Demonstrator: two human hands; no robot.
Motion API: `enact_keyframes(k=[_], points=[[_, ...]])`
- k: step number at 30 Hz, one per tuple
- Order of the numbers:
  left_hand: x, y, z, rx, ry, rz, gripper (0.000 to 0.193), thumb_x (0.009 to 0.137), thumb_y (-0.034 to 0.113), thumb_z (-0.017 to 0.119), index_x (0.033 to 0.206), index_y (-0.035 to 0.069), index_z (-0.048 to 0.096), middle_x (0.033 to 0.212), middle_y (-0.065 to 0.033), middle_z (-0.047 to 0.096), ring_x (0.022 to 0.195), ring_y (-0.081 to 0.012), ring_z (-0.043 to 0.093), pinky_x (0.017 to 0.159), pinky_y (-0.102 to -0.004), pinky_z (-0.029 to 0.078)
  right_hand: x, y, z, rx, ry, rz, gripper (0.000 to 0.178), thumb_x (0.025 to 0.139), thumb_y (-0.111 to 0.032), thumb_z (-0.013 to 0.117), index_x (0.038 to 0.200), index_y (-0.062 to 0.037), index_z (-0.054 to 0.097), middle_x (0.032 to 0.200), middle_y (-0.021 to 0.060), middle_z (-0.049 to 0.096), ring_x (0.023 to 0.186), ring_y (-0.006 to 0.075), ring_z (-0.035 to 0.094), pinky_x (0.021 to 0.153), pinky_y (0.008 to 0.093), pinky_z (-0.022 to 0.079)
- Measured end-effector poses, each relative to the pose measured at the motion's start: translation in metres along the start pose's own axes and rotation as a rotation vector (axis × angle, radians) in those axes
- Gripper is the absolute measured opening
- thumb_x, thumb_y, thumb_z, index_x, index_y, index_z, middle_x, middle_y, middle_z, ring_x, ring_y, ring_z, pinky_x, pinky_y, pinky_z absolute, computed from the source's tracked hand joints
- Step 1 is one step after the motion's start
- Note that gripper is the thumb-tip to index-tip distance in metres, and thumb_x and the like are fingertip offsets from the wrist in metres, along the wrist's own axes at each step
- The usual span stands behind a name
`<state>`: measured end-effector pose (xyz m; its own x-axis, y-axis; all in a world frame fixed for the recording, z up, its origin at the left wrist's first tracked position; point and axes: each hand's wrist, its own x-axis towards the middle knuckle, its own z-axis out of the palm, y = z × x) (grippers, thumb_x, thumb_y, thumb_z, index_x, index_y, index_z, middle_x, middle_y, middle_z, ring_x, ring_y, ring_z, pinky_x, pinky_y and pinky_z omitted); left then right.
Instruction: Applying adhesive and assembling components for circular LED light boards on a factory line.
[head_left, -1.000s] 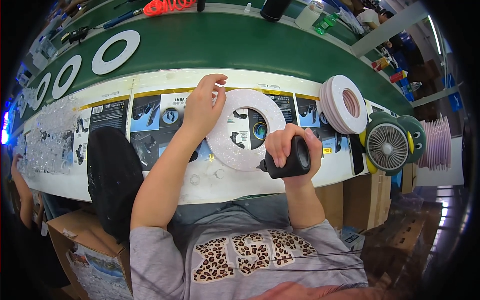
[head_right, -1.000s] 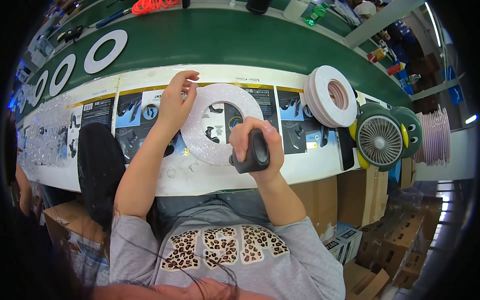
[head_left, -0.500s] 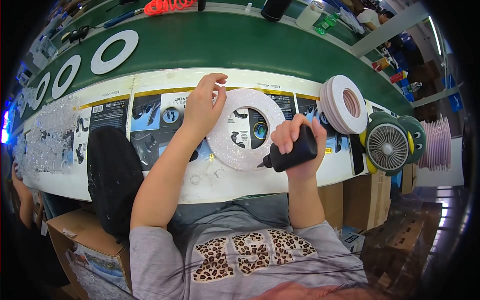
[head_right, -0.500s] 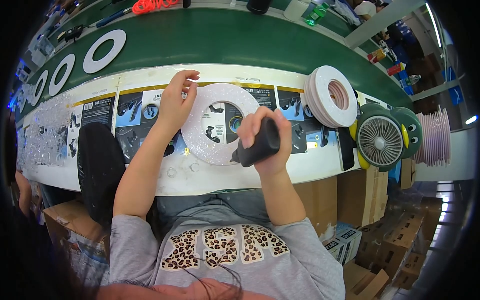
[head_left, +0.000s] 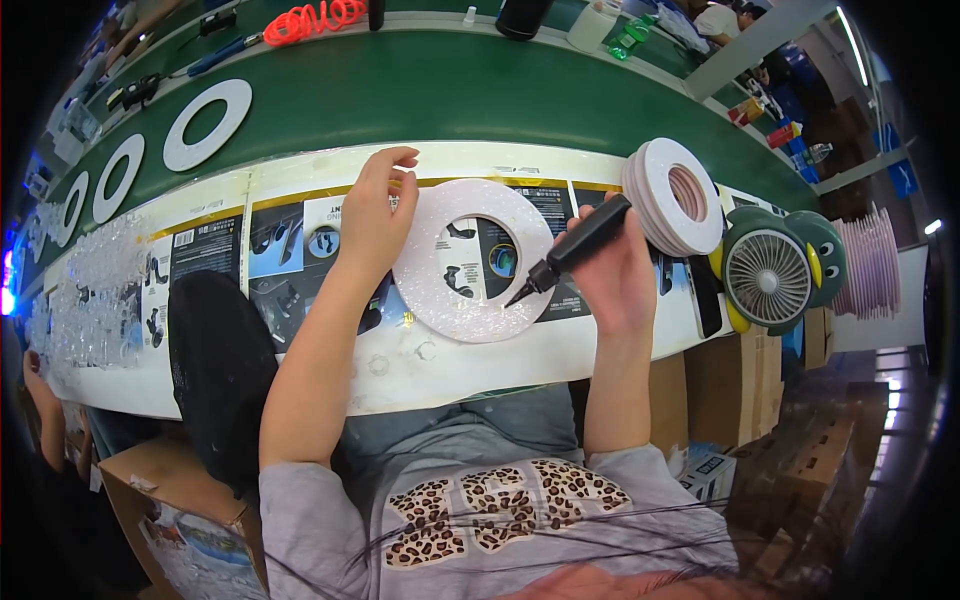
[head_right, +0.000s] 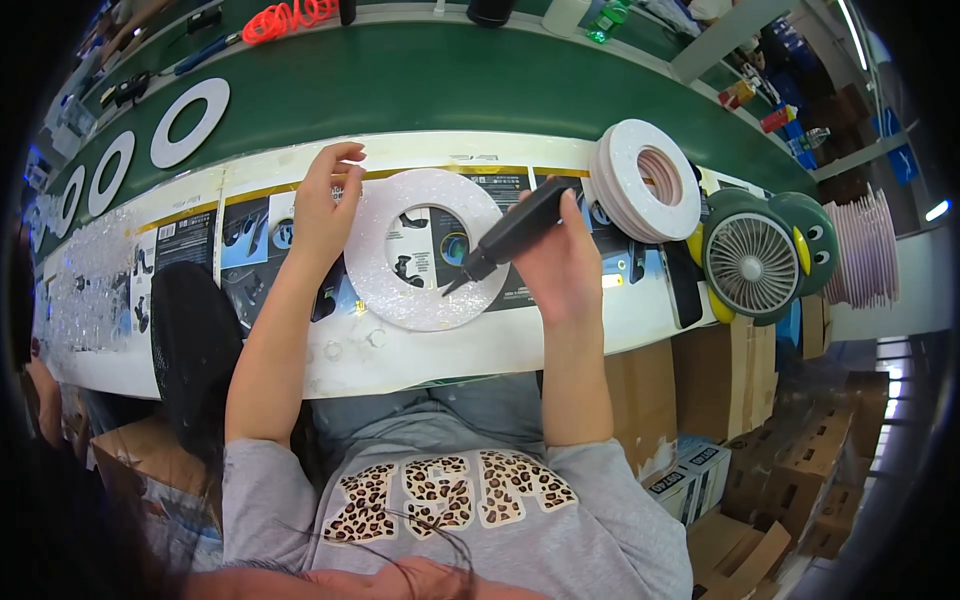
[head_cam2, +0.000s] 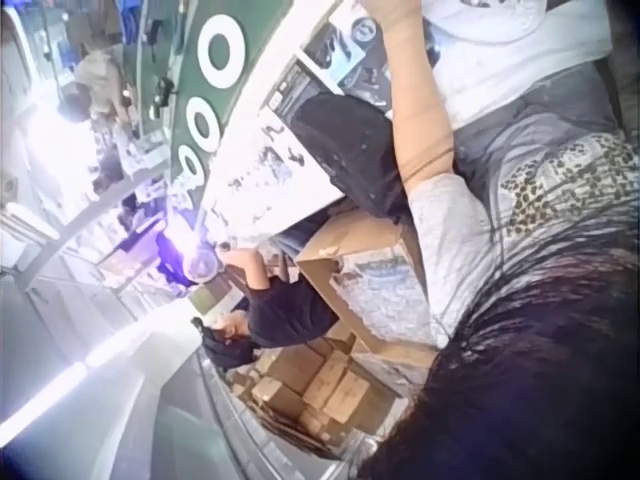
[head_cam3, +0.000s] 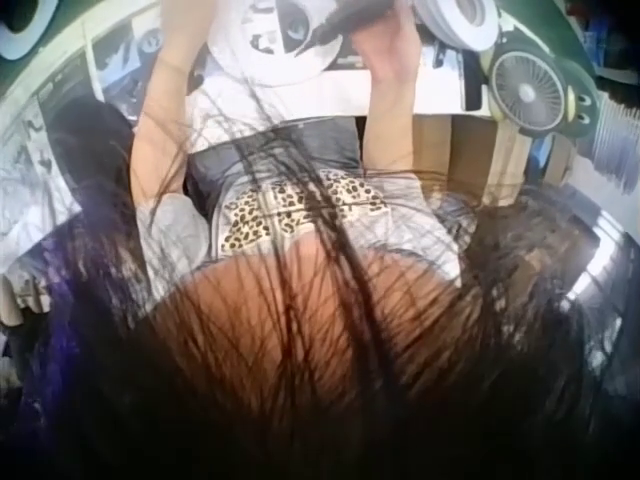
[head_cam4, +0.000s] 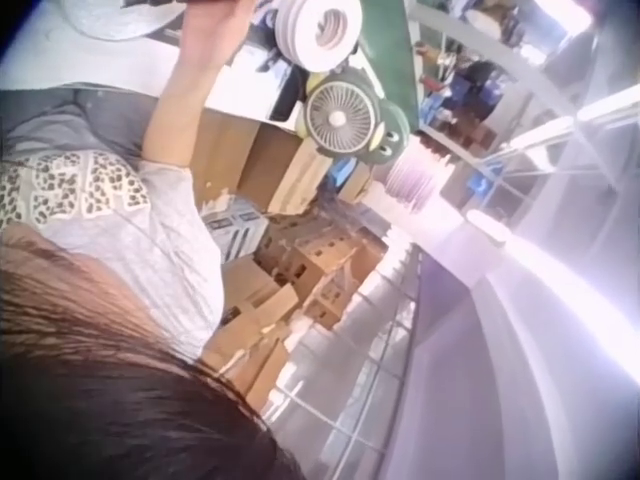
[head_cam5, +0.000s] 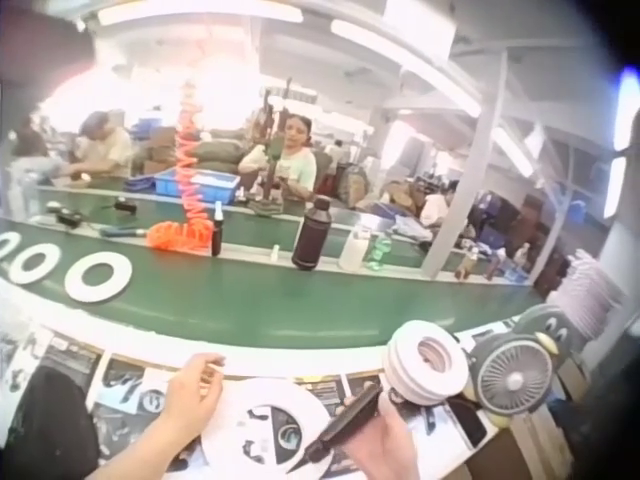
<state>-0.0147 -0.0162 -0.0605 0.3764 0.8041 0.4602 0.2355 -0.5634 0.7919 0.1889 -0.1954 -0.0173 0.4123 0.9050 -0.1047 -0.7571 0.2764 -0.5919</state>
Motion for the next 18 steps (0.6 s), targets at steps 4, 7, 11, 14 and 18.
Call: enact_keyframes(k=[4,7,11,14,18], points=[[0.001,-0.0016,0.0001,-0.023,0.014,-0.016,0.024,0.09,0.005,0.056,0.114,0.003,0.058,0.105,-0.0109,0.065,0.085,-0.0216,0.065,0.073,-0.0315,0.053,0.0006,-0.0007,0.0007,-0.032,0.045,-0.043,0.034,0.1,-0.027,0.052,0.127,-0.0056,0.049,0.119,0.014,0.057,0.114,0.0284,0.054,0.104,0.0497,0.04],[-0.0007,-0.0035,0.003,-0.02,0.005,-0.031,0.023,0.09,0.005,0.055,0.114,0.003,0.058,0.106,-0.0111,0.065,0.086,-0.0217,0.065,0.073,-0.0316,0.053,0.0011,-0.0007,-0.0023,-0.058,0.086,-0.027,0.034,0.099,-0.024,0.054,0.127,-0.0038,0.048,0.122,0.0148,0.055,0.118,0.029,0.053,0.106,0.0507,0.039],[-0.0013,-0.0046,0.0014,-0.012,0.003,-0.018,0.023,0.091,0.006,0.055,0.114,0.003,0.058,0.106,-0.0113,0.065,0.086,-0.0219,0.065,0.073,-0.0315,0.053,0.0,0.0001,-0.0032,-0.022,0.084,-0.02,0.034,0.099,-0.021,0.055,0.127,-0.004,0.048,0.125,0.0155,0.054,0.12,0.0299,0.051,0.107,0.0509,0.039],[-0.0009,-0.0057,0.0018,-0.022,0.004,-0.019,0.023,0.091,0.006,0.054,0.114,0.003,0.057,0.105,-0.0115,0.065,0.086,-0.022,0.065,0.073,-0.0316,0.053,0.0001,0.0007,-0.0037,-0.006,0.121,-0.017,0.035,0.098,-0.02,0.055,0.128,-0.0035,0.048,0.127,0.0156,0.053,0.121,0.03,0.051,0.107,0.0508,0.038],[0.0,-0.0054,0.0016,-0.011,-0.002,-0.017,0.023,0.091,0.006,0.054,0.114,0.003,0.057,0.105,-0.0114,0.065,0.085,-0.0218,0.065,0.073,-0.0313,0.053,0.003,0.0025,-0.0064,0.024,0.134,0.001,0.038,0.099,-0.019,0.054,0.13,-0.0012,0.044,0.128,0.0185,0.052,0.123,0.0328,0.05,0.108,0.0519,0.037]])
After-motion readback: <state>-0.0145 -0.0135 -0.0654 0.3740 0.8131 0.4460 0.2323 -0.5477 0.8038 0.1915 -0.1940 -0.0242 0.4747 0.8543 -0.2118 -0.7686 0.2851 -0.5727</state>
